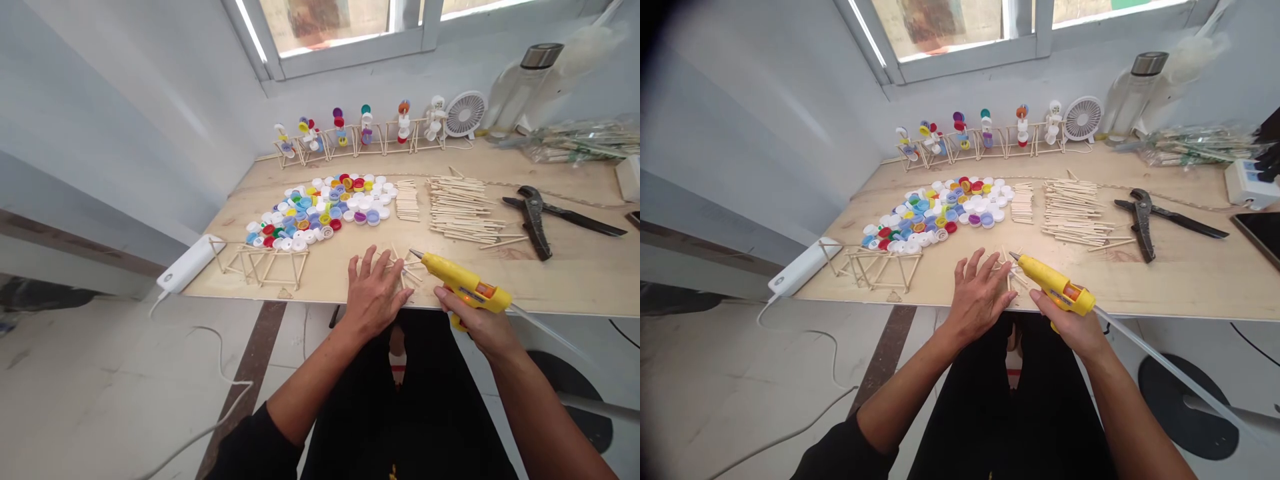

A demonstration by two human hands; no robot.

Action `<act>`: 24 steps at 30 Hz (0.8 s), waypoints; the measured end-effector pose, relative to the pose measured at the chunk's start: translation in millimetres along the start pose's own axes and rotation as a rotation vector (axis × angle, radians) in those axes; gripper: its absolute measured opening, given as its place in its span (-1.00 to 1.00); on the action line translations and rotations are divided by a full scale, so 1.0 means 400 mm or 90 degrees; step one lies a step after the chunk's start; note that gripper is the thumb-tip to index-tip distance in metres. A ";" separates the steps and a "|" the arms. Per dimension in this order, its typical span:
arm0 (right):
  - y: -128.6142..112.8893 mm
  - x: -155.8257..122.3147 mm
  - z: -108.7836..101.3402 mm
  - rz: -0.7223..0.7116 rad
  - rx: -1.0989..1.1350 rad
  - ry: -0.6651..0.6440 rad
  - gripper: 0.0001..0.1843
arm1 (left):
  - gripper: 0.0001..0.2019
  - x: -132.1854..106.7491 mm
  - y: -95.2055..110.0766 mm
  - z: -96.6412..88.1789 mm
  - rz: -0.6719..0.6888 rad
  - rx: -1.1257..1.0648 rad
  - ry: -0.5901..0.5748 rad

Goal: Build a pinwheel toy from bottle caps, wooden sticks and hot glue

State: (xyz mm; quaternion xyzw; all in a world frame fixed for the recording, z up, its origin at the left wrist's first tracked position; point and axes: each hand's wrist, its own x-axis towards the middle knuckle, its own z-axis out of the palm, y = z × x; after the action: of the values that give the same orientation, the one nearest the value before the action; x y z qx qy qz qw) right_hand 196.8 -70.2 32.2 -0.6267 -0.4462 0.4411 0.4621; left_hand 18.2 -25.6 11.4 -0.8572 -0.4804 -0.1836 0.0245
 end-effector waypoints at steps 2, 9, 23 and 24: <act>-0.003 -0.001 0.000 0.005 -0.005 -0.004 -0.60 | -0.55 0.000 0.000 -0.003 0.000 -0.005 -0.003; 0.000 0.001 -0.001 -0.002 -0.013 -0.010 -0.60 | -0.53 0.000 0.001 -0.004 -0.002 -0.019 -0.004; 0.024 0.014 -0.011 0.018 0.049 -0.011 -0.59 | -0.54 -0.011 -0.025 -0.022 -0.033 -0.007 0.043; 0.026 0.015 -0.012 0.018 0.054 -0.010 -0.59 | -0.55 -0.014 -0.032 -0.024 -0.051 -0.009 0.064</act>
State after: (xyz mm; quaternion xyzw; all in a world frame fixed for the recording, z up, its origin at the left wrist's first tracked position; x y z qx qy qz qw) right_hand 204.5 -67.1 22.2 -0.6092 -0.4220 0.4711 0.4785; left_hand 2.1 -25.2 16.6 -0.8269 -0.5114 -0.2309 0.0354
